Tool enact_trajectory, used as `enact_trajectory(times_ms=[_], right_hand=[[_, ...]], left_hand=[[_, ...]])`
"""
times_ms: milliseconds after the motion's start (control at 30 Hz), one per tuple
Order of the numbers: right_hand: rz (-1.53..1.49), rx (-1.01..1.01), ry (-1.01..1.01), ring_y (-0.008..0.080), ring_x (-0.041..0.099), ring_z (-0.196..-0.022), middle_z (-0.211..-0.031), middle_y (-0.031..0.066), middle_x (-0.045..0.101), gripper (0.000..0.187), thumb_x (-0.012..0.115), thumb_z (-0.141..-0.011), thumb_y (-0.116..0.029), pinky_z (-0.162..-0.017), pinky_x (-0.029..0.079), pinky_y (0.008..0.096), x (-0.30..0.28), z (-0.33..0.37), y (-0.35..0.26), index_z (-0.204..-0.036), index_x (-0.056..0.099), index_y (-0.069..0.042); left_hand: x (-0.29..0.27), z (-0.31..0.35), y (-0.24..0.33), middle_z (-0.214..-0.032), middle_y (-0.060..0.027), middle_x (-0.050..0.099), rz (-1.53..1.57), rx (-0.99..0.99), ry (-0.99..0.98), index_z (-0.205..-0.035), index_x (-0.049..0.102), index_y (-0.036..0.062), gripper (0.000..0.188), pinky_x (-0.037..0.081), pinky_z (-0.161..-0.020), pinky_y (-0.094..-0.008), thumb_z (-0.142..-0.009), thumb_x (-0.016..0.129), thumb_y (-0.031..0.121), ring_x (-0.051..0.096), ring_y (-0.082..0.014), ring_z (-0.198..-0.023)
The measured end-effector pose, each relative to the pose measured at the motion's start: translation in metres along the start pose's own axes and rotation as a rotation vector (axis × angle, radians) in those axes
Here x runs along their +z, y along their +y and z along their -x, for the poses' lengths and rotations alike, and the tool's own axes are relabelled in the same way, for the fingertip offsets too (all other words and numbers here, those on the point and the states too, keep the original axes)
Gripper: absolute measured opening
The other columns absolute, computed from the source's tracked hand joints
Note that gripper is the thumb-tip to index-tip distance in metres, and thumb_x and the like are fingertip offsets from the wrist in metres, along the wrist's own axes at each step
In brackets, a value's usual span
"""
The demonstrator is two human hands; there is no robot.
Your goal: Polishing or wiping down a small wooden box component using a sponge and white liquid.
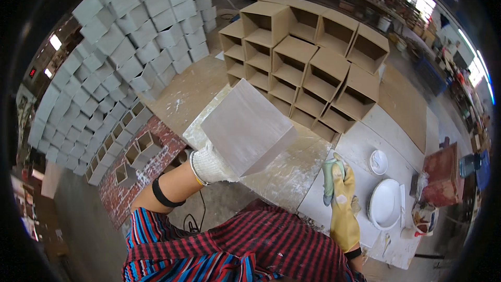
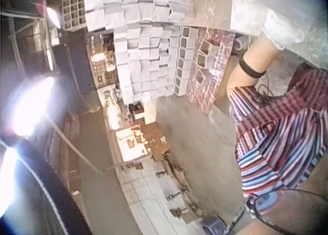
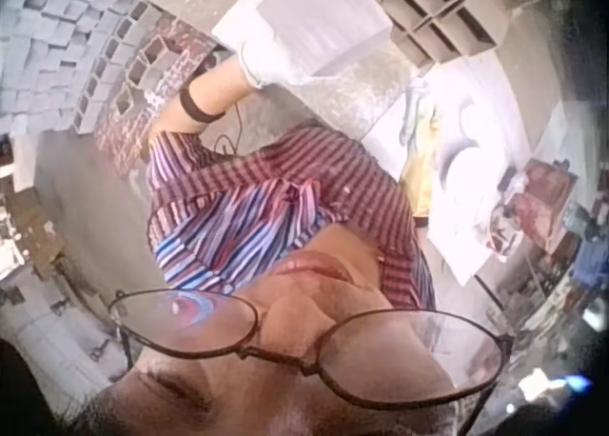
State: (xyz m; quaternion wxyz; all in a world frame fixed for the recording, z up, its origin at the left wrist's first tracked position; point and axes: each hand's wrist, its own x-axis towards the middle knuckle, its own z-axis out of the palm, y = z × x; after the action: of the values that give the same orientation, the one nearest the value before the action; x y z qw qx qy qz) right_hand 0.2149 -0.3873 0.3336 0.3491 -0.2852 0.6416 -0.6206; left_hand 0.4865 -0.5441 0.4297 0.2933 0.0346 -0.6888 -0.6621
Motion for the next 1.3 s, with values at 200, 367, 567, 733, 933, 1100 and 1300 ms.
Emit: enact_trajectory(times_ms=[200,367,567,733,933,1100,1300], right_hand=[[-0.145,0.052,-0.145,0.0068,0.051,-0.064,-0.088,0.0009,0.059,0.034,0.057,-0.091,-0.018,-0.055,0.044,0.0195,0.011,-0.005,0.02,-0.123,0.055,-0.006],[-0.141,0.098,-0.2,0.008,0.054,-0.077,-0.095,0.0016,0.06,0.031,0.058,-0.091,-0.016,-0.068,0.045,0.0207,0.045,0.002,0.04,-0.12,0.058,-0.006],[-0.024,0.08,-0.326,0.0099,0.055,-0.086,-0.101,0.0032,0.06,0.031,0.058,-0.091,-0.015,-0.076,0.046,0.0226,0.097,-0.002,0.044,-0.12,0.059,-0.007],[0.006,-0.102,-0.461,0.0087,0.054,-0.087,-0.102,0.0029,0.059,0.034,0.061,-0.09,-0.02,-0.077,0.045,0.0212,0.187,0.005,0.023,-0.121,0.058,-0.007],[-0.09,-0.267,-0.631,0.0101,0.053,-0.084,-0.103,0.0029,0.057,0.044,0.059,-0.09,-0.029,-0.075,0.045,0.0213,0.331,0.015,-0.004,-0.127,0.052,-0.006],[-0.498,0.243,-0.783,0.0163,0.052,-0.075,-0.102,0.0065,0.055,0.062,0.052,-0.091,-0.048,-0.068,0.046,0.0269,0.42,0.017,0.002,-0.138,0.04,-0.01],[-0.745,0.421,-0.951,0.0164,0.046,-0.068,-0.093,0.0057,0.051,0.069,0.05,-0.09,-0.051,-0.059,0.043,0.0308,0.455,-0.005,0.018,-0.145,0.028,-0.015]], left_hand=[[0.014,0.045,0.006,-0.14,-0.0096,0.042,-0.726,0.058,0.146,-0.14,0.034,0.0089,0.051,0.037,-0.104,-0.0359,-0.092,0.05,0.016,0.043,-0.0231,-0.126],[0.023,0.086,0.032,-0.133,-0.0097,0.049,-1.466,0.034,0.167,-0.136,0.041,0.012,0.048,0.039,-0.101,-0.0382,-0.09,0.053,0.019,0.049,-0.0283,-0.12],[-0.003,0.161,-0.006,-0.129,-0.012,0.052,0.242,-0.101,1.067,-0.129,0.047,0.0068,0.041,0.04,-0.1,-0.0432,-0.097,0.042,0.032,0.051,-0.0293,-0.117],[-0.052,0.201,0.002,-0.136,-0.0127,0.046,0.781,0.073,1.172,-0.134,0.042,0.0098,0.062,0.037,-0.103,-0.0501,-0.093,0.036,0.056,0.047,-0.0317,-0.122],[-0.137,0.245,0.009,-0.134,-0.0144,0.048,1.017,0.267,0.946,-0.133,0.042,0.007,0.051,0.04,-0.1,-0.0497,-0.095,0.043,0.042,0.048,-0.0322,-0.12],[-0.192,0.25,-0.012,-0.122,-0.0194,0.055,1.187,0.376,0.626,-0.126,0.045,-0.0009,0.038,0.052,-0.086,-0.0442,-0.094,0.045,0.02,0.058,-0.0325,-0.107],[-0.207,0.234,-0.003,-0.116,-0.0181,0.057,0.034,-0.397,0.785,-0.122,0.048,-0.0015,0.038,0.053,-0.084,-0.0385,-0.098,0.043,0.028,0.062,-0.0265,-0.098]])
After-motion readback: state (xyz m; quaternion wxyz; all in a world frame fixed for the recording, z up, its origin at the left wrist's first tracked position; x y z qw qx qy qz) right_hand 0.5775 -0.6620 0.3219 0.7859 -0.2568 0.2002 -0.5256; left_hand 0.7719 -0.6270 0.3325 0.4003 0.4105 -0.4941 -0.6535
